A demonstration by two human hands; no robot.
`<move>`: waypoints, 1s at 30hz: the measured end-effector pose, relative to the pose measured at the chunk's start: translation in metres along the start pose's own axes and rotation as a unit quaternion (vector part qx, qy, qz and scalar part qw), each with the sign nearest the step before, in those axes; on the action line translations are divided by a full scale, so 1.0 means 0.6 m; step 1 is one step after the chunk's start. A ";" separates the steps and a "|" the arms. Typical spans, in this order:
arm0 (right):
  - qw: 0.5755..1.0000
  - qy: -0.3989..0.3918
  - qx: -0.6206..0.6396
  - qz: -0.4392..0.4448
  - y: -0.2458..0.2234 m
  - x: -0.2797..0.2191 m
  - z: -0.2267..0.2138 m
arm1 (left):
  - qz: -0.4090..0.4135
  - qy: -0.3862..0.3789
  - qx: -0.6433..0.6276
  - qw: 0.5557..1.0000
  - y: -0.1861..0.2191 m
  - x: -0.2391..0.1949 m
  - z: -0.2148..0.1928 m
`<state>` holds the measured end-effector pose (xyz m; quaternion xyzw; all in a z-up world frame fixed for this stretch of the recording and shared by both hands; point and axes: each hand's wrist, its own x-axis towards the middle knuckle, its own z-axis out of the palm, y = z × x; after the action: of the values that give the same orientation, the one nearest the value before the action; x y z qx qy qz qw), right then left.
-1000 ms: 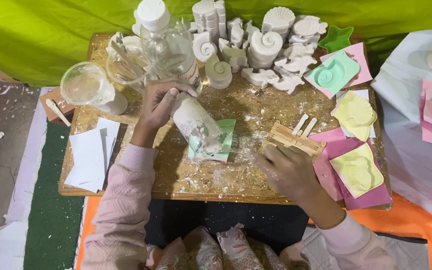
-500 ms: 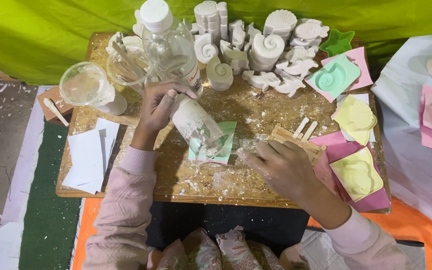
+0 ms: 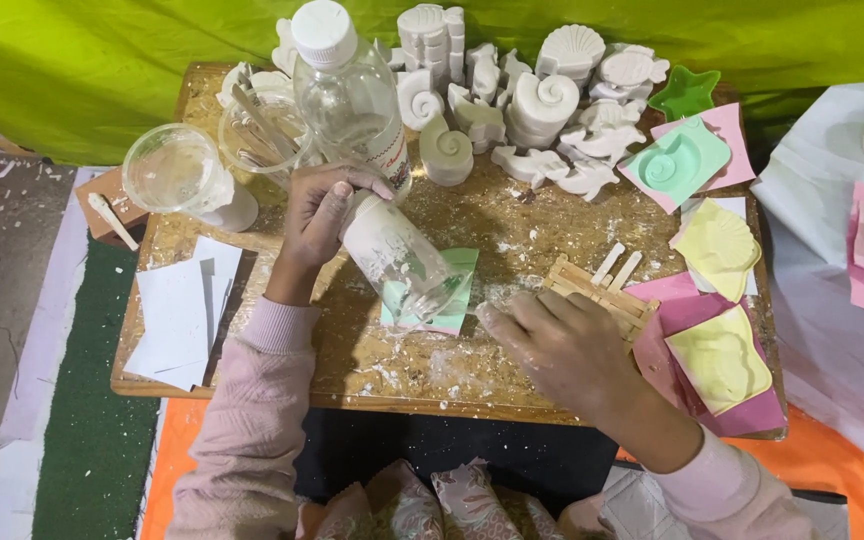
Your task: Mixing a white liquid mixture and carefully pouring/spreading it into small silicone molds.
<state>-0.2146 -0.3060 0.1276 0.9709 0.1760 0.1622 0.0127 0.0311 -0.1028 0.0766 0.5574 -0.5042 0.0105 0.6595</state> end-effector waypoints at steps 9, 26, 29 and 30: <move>0.990 0.062 -0.102 -0.079 0.036 0.026 -0.038 | 0.006 0.024 -0.019 1.000 -0.001 0.002 0.010; 0.985 0.169 -0.007 0.019 0.076 -0.035 0.024 | -0.056 0.084 -0.039 0.994 -0.010 -0.009 0.005; 0.973 0.217 0.057 0.046 0.063 -0.057 0.076 | -0.083 0.108 -0.058 0.989 -0.009 -0.016 0.012; 0.962 0.249 0.094 0.064 0.057 -0.062 0.098 | -0.086 0.117 -0.059 0.988 -0.010 -0.017 0.015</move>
<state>-0.2171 -0.3487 0.0633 0.9059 0.1255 0.3820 -0.1331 0.0238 -0.1064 0.0641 0.5537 -0.3738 -0.0112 0.7440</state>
